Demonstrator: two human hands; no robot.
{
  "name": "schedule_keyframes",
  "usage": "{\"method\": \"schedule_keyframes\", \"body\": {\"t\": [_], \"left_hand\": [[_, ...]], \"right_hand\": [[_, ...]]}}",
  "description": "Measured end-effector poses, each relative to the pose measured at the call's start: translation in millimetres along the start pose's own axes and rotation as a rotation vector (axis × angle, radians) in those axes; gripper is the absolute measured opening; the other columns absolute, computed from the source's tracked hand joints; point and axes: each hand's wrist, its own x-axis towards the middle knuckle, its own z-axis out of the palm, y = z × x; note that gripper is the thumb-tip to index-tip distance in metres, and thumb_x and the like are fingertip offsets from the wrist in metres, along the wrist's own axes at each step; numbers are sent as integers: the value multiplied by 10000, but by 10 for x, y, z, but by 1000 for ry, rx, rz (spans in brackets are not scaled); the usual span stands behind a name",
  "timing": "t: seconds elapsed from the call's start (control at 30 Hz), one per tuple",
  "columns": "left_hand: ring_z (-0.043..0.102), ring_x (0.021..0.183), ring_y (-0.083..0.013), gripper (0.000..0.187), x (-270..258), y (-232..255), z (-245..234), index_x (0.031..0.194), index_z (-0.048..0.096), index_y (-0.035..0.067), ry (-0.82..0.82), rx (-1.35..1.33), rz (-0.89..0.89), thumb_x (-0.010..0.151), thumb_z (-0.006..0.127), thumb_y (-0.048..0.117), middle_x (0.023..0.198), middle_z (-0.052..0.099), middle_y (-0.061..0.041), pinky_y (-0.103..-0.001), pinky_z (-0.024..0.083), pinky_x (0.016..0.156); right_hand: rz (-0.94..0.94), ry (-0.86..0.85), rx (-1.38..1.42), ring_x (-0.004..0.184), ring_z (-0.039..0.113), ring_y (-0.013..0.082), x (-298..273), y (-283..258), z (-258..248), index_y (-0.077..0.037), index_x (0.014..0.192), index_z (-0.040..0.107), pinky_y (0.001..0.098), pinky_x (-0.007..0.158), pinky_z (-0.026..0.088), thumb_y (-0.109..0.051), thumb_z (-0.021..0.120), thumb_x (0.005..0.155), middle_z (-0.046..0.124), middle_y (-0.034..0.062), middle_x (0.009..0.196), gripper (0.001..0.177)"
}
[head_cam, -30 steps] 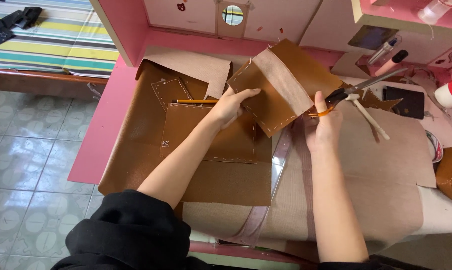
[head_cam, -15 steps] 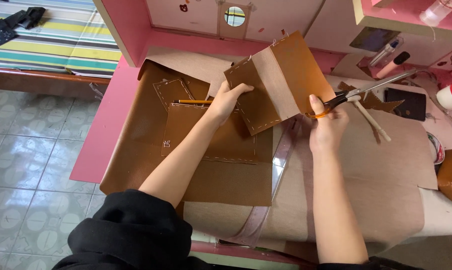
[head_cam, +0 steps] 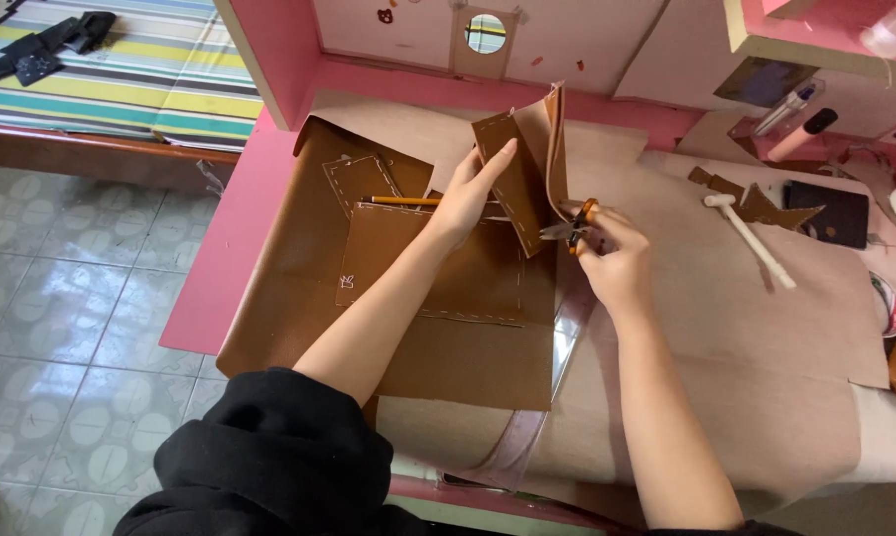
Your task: Trimming the edges of leather pieces with scissors and inspecting the components for assembly.
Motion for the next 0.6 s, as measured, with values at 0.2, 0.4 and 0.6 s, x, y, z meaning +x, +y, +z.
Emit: {"method": "schedule_keyframes", "body": {"t": [0.2,0.4,0.6], "left_hand": [[654,1160,-317,612,106,-133,-23,1334,603,-11,-81,-14,-30,959,764,445,1238,666,-242,-485,588,928],[662,1152,-328,626,105,-68,-28,1343,576,-38,-115,6,-34,986,719,456,1234,662,-259,-501,602,903],[666,1144,-310,564,178,-269,-146,1337,595,-20,-134,1,18,1027,681,444,1200,689,-227,-501,583,945]], "right_hand": [[-112,-49,4,1010,693,392,0,66,47,53,948,709,505,937,529,161,702,664,712,182,964,304],[-97,-124,-38,969,711,359,19,-94,43,-21,866,705,459,875,543,136,750,661,708,107,893,262],[-69,-149,-2,1008,713,370,21,-130,34,0,912,713,461,885,549,119,746,680,738,138,950,263]]}}
